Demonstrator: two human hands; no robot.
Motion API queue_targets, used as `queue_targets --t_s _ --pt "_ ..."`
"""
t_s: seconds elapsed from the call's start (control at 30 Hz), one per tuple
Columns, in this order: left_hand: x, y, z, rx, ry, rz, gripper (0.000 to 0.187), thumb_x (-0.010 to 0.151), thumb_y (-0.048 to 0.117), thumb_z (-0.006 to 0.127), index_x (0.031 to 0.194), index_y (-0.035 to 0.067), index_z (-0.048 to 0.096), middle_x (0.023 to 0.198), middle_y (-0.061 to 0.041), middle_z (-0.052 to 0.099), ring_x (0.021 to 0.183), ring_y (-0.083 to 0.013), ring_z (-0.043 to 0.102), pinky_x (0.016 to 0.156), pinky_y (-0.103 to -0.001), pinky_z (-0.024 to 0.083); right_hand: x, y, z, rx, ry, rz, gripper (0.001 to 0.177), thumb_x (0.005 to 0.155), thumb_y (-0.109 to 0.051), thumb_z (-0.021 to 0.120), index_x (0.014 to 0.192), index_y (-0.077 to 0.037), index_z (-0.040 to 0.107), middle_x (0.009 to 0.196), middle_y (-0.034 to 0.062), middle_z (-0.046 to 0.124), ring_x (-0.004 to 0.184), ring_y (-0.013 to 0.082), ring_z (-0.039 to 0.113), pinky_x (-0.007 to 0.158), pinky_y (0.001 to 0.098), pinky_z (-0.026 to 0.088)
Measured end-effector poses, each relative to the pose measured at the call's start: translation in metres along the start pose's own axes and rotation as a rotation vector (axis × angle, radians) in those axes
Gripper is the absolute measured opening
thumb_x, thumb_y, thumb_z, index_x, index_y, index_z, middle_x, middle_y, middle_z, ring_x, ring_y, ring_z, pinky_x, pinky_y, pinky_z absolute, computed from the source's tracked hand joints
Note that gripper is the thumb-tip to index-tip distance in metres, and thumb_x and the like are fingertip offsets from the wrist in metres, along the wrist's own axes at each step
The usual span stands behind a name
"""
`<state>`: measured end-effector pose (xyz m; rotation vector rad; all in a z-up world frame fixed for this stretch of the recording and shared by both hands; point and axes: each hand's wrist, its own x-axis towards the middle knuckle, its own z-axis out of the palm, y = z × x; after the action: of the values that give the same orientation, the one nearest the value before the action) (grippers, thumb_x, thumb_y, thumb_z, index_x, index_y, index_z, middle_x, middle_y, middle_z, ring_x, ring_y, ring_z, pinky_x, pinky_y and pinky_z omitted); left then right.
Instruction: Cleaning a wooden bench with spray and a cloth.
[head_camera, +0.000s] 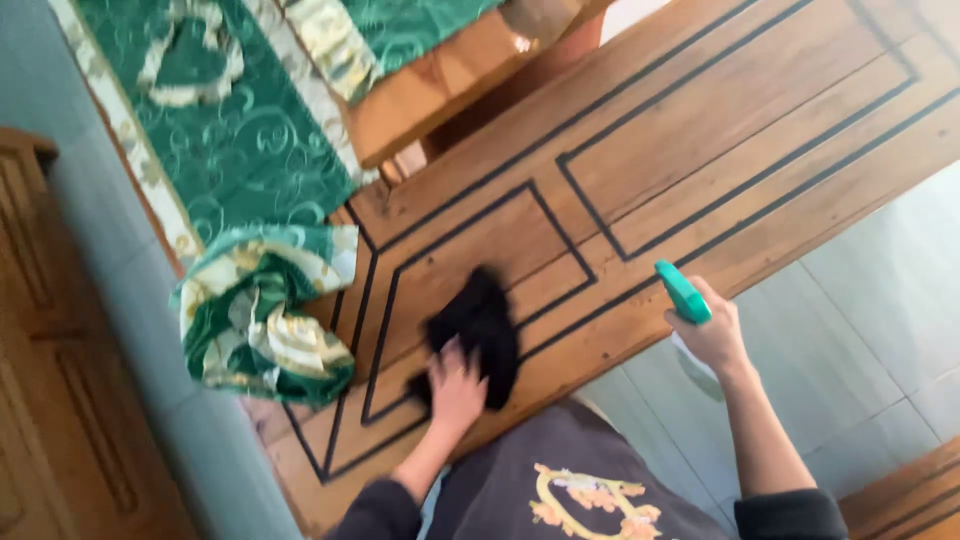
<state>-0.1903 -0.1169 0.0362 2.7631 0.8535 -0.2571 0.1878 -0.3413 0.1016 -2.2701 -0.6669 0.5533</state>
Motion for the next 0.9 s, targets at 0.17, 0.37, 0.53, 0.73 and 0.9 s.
queue_targets --t_s 0.17,0.37,0.53,0.73,0.9 --pt "-0.014 -0.045 0.016 0.128 -0.031 -0.01 0.077 0.088 0.048 0.064 0.146 0.001 0.045 0.156 -0.039 0.023 0.146 -0.0513 0.015 0.11 -0.078 0.012 -0.001 -0.024 -0.001 0.198 0.222 -0.108 0.038 0.084 -0.007 0.076 0.121 -0.007 0.067 0.093 0.0067 0.071 0.081 0.0175 0.069 0.075 0.0319 0.055" --pt "0.044 0.017 0.032 -0.184 -0.077 0.322 0.075 0.087 0.048 0.068 0.15 0.01 0.052 0.161 -0.025 0.028 0.153 -0.0446 0.016 0.116 -0.07 0.011 0.016 -0.038 0.024 0.293 0.54 -0.134 0.04 0.099 -0.007 0.075 0.135 -0.001 0.061 0.11 0.0054 0.069 0.091 0.0112 0.067 0.083 0.0284 0.055" --pt "0.119 0.097 0.034 -0.148 0.068 0.682 0.057 0.094 0.047 0.063 0.144 0.02 0.061 0.169 -0.004 0.033 0.159 -0.026 0.025 0.128 -0.062 0.013 0.04 -0.022 0.049 0.362 0.664 -0.114 0.036 0.111 -0.012 0.077 0.139 0.0 0.056 0.106 0.0068 0.069 0.095 0.012 0.071 0.09 0.0275 0.057" --pt "0.208 0.139 0.031 -0.161 0.101 0.47 0.055 0.096 0.05 0.058 0.144 0.023 0.06 0.17 -0.006 0.031 0.158 -0.0227 0.025 0.126 -0.068 0.008 0.051 0.001 0.04 0.381 0.649 -0.141 0.055 0.105 -0.017 0.078 0.149 0.001 0.049 0.111 0.005 0.064 0.1 0.0126 0.064 0.095 0.0295 0.052" --pt "0.299 0.145 0.039 0.076 0.168 0.118 0.071 0.1 0.059 0.044 0.151 0.011 0.055 0.167 -0.016 0.027 0.158 -0.0328 0.018 0.122 -0.074 0.002 0.063 0.044 0.036 -0.143 0.593 -0.426 0.028 0.089 -0.013 0.079 0.107 -0.013 0.057 0.099 0.0113 0.065 0.107 0.0306 0.056 0.108 0.038 0.038"
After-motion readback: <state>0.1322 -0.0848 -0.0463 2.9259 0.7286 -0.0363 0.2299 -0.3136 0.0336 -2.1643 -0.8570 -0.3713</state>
